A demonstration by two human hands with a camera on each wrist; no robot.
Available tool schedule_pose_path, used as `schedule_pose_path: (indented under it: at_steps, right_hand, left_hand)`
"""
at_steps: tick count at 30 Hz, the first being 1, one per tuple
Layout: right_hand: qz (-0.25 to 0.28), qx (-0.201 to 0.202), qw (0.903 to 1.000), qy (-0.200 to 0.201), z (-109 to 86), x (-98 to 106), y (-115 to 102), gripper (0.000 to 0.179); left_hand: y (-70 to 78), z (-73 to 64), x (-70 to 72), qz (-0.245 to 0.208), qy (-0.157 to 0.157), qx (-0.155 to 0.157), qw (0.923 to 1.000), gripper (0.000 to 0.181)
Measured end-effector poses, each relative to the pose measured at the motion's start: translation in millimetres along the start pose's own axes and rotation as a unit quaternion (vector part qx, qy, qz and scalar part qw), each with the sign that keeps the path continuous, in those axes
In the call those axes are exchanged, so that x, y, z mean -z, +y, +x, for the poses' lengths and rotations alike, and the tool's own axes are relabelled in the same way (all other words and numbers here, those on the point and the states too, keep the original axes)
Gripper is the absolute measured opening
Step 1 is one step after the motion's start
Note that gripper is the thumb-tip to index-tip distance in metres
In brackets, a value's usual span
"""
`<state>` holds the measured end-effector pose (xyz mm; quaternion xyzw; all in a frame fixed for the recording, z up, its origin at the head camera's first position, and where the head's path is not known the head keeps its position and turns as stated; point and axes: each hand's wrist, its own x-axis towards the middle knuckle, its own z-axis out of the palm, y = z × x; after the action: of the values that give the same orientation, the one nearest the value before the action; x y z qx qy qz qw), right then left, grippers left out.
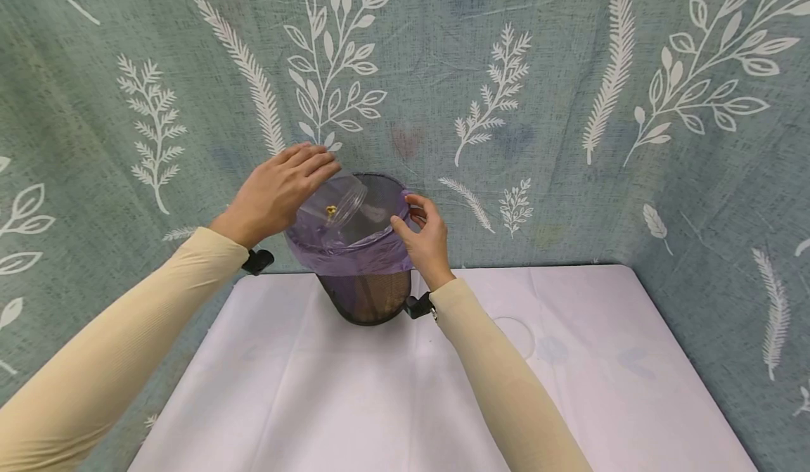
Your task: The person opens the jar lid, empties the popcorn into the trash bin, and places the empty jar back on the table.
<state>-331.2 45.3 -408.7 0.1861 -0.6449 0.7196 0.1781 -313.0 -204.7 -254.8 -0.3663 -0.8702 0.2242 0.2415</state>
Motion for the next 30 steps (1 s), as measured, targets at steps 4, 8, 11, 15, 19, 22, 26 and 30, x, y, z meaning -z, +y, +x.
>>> schedule_pose_path:
  at_steps: [4,8,11,15,19,22,26,30]
  right_hand:
    - [-0.001,0.000,1.0000,0.000,0.5,0.2,0.4,0.049]
    - [0.001,0.000,1.0000,0.001,0.7,0.3,0.6,0.049]
    - [0.004,-0.001,1.0000,0.002,1.0,0.3,1.1,0.049]
    - [0.008,-0.002,1.0000,0.001,0.7,0.1,1.2,0.049]
    - [0.009,0.002,1.0000,0.000,0.7,-0.3,2.0,0.048]
    - [0.007,0.001,1.0000,0.001,0.9,-0.3,2.6,0.047]
    - [0.005,-0.007,1.0000,0.001,0.5,-0.7,1.3,0.048]
    - [0.004,-0.005,1.0000,-0.002,0.0,-0.4,1.1,0.049]
  left_hand:
    - [0.6,1.6,0.3,0.001,0.002,-0.007,1.0000,0.080]
    - [0.7,1.6,-0.7,0.000,0.009,-0.009,0.9999,0.078]
    - [1.0,0.7,-1.6,-0.002,0.015,-0.007,0.9999,0.077]
    - [1.5,-1.5,-3.8,-0.005,0.023,-0.001,0.9997,0.076]
    - [2.2,-4.9,-7.2,-0.023,0.032,0.018,0.9991,0.073]
    - [2.9,-7.1,-9.8,-0.040,0.030,0.040,0.9979,0.071]
    - [4.5,-8.3,-12.1,-0.059,0.021,0.072,0.9955,0.080]
    - [7.1,-8.8,-13.1,-0.073,0.020,0.097,0.9924,0.093]
